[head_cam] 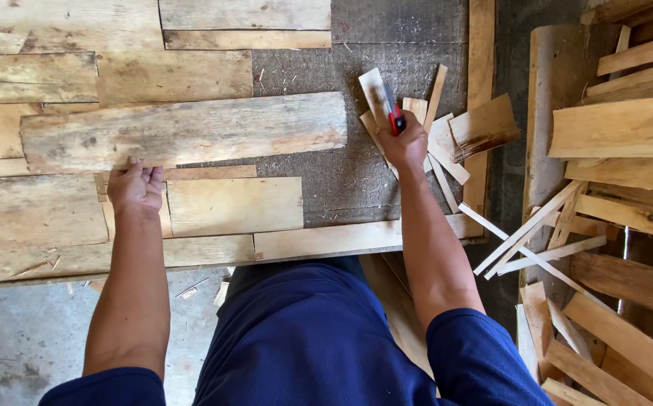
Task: Fitting and trimming thin wood strips into a frame to create a decorative surface.
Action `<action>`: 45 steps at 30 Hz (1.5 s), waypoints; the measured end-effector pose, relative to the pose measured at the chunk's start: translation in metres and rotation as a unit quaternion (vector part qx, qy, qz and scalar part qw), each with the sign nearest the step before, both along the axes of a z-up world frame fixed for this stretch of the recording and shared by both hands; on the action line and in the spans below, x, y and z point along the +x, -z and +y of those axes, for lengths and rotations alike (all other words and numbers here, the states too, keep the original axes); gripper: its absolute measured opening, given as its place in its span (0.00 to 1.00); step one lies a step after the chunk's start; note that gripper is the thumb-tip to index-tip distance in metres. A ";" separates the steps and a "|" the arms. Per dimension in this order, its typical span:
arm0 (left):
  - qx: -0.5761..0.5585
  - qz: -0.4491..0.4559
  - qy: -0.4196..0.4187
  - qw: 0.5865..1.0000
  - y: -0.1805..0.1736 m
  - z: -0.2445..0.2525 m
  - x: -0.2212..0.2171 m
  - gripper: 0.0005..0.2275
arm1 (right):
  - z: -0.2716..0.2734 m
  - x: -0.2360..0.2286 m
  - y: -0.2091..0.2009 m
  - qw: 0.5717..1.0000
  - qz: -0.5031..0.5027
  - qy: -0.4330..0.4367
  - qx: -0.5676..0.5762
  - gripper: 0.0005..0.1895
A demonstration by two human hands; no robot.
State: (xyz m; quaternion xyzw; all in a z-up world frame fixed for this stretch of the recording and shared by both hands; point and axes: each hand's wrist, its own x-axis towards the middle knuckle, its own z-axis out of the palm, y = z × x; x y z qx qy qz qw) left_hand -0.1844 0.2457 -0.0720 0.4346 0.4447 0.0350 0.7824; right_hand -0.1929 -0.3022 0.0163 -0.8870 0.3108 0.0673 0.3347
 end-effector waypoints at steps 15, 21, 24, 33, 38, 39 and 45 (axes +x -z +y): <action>-0.034 -0.016 0.024 0.999 0.023 0.013 0.006 0.09 | -0.058 -0.036 0.021 0.754 -0.279 0.120 0.582 0.21; -0.062 -0.040 -0.022 0.997 0.016 0.011 0.008 0.13 | -0.036 -0.050 0.013 0.683 -0.264 0.170 0.660 0.31; -0.096 -0.062 -0.011 0.993 0.039 0.026 0.009 0.22 | -0.028 -0.057 0.015 0.621 -0.258 0.156 0.724 0.32; -0.061 0.011 -0.049 0.997 -0.014 0.005 0.002 0.47 | -0.010 -0.067 0.019 0.569 -0.267 0.103 0.771 0.32; -0.092 0.005 -0.065 0.994 -0.005 0.014 0.005 0.51 | -0.004 -0.068 0.016 0.565 -0.254 0.102 0.778 0.30; -0.090 0.010 -0.066 0.994 -0.006 0.016 0.005 0.51 | -0.004 -0.069 0.018 0.562 -0.248 0.103 0.782 0.30; -0.028 0.067 -0.110 0.991 -0.028 -0.008 0.001 0.40 | 0.012 -0.067 0.006 0.592 -0.218 0.090 0.771 0.30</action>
